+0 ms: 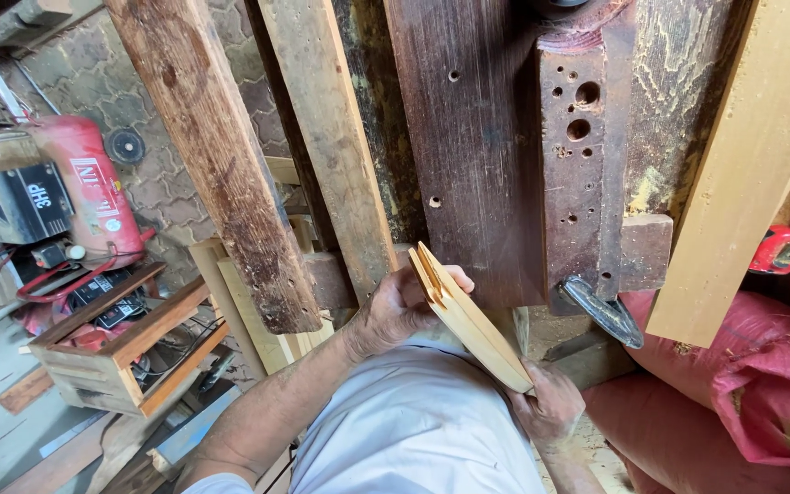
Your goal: The person uses a woodworking machine, likely a shaper or spindle moulder, to mill or profile the edge of curved wooden pieces.
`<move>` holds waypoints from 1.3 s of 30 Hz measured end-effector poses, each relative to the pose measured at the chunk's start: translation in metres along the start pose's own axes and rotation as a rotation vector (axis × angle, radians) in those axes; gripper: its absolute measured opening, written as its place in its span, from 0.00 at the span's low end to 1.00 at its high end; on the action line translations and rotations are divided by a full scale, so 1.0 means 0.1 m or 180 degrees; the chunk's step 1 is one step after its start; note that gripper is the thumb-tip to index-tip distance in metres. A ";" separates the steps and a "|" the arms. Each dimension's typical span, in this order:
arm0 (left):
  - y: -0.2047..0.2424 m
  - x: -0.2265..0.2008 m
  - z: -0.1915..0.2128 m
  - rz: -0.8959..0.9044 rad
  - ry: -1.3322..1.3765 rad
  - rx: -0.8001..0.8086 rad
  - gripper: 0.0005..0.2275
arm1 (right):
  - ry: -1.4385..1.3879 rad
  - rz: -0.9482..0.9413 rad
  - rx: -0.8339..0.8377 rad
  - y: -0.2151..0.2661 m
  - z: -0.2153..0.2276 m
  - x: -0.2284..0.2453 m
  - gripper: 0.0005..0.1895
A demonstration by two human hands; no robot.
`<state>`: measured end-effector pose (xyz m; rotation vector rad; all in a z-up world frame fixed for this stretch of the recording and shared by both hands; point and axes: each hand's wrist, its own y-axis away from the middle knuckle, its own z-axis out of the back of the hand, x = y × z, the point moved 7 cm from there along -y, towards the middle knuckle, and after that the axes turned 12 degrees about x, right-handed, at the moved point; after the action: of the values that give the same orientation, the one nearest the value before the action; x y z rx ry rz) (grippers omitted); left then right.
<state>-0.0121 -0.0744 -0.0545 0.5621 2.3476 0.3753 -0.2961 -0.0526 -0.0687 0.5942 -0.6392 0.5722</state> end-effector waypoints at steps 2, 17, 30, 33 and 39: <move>-0.01 -0.01 0.00 -0.0006 -0.0022 0.0012 0.34 | 0.0026 0.0081 -0.0075 0.01 -0.01 -0.01 0.25; -0.80 -0.73 0.60 0.0811 -0.1918 -0.1254 0.22 | -0.1452 -0.0915 0.0654 -0.64 -0.06 0.16 0.18; -1.51 -1.09 0.74 0.1817 -0.4041 -0.1827 0.37 | 0.0538 0.0672 -0.0554 -1.38 0.52 1.10 0.29; -1.61 -1.12 0.87 0.1172 -0.4194 -0.1939 0.33 | 0.0854 0.0879 0.0115 -2.05 0.16 1.04 0.44; -1.78 -1.39 0.94 0.1510 -0.4534 -0.1966 0.39 | 0.0990 0.0510 -0.0220 -2.45 0.06 1.10 0.40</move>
<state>0.0937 -0.2856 -0.1175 0.7139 0.6722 0.5994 -0.0666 -0.1929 -0.0694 0.3802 -0.4122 0.7719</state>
